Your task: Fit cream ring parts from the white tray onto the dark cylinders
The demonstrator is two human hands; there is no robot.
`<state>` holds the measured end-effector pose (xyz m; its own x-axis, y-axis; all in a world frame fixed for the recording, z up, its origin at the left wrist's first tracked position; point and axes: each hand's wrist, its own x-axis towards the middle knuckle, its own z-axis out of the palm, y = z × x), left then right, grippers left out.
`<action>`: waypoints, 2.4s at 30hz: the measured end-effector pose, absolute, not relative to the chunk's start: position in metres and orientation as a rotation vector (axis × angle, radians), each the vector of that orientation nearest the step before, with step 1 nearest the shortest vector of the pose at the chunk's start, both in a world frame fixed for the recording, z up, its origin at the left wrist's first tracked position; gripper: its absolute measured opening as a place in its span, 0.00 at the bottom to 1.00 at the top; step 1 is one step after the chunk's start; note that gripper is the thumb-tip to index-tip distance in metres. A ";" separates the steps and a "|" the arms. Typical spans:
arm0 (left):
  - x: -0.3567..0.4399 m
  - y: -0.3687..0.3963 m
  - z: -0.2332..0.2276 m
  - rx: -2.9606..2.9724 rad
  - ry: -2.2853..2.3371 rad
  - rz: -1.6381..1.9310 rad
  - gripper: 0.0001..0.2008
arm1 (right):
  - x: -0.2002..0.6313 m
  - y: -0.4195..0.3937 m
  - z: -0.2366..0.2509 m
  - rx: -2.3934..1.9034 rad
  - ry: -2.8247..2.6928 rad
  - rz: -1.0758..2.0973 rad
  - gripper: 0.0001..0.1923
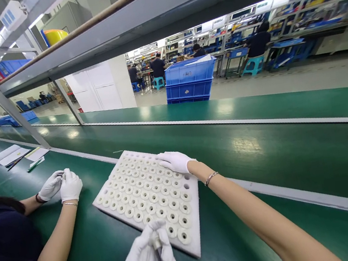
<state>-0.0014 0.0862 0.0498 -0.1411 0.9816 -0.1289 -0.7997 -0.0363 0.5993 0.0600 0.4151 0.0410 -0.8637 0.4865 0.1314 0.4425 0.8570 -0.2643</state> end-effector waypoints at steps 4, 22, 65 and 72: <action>0.008 0.090 0.052 0.252 0.544 1.626 0.15 | 0.063 0.391 0.051 -0.765 -2.758 0.286 0.28; 0.068 0.068 0.076 0.409 0.639 1.806 0.21 | 0.188 0.132 0.070 -0.942 -2.055 0.876 0.14; 0.064 0.030 0.053 0.872 0.949 1.751 0.28 | 0.202 0.120 0.091 -0.645 -1.874 1.758 0.24; 0.070 0.029 0.053 0.784 0.824 1.641 0.29 | 0.199 0.115 0.094 -0.831 -1.922 1.748 0.24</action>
